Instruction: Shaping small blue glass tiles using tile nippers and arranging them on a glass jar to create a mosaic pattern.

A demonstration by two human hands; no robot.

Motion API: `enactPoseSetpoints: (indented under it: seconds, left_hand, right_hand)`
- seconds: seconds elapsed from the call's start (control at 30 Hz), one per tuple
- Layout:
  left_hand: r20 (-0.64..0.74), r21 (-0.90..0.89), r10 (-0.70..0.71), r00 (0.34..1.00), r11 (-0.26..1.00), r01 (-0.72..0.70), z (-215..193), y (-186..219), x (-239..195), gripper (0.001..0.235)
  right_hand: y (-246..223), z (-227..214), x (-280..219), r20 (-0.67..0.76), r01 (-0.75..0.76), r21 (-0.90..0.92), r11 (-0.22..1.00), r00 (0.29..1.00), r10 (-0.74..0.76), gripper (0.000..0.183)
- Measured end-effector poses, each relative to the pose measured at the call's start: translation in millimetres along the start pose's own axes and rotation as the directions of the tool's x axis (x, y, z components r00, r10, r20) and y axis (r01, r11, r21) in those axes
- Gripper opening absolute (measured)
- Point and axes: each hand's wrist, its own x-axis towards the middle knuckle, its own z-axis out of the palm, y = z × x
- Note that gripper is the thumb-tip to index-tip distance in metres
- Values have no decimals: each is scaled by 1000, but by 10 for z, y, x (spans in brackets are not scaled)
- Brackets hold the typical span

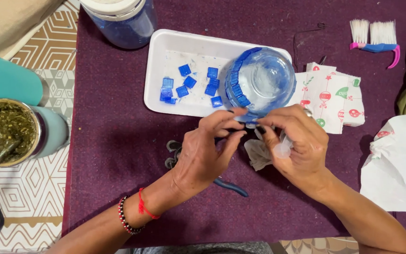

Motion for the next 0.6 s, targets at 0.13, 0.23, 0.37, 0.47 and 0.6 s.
enactPoseSetpoints:
  seconds: [0.13, 0.23, 0.37, 0.47, 0.6]
  left_hand:
    - [-36, 97, -60, 998, 993, 63, 1, -23, 44, 35]
    - [-29, 152, -2, 1000, 988, 6, 6, -39, 43, 30]
    - [-83, 151, 30, 996, 988, -18, 53, -19, 41, 36]
    - [-153, 152, 14, 988, 988, 9, 83, -22, 43, 35]
    - [-144, 186, 33, 989, 983, -6, 139, -72, -10, 36]
  right_hand:
    - [63, 3, -34, -51, -34, -65, 997, 998, 30, 4]
    - [89, 29, -33, -83, -81, -55, 995, 994, 76, 5]
    - [229, 113, -76, -102, -71, 7, 997, 992, 71, 5]
    - [273, 149, -97, -130, -78, 42, 996, 988, 83, 4]
    - [266, 148, -97, -131, -95, 34, 995, 986, 99, 4]
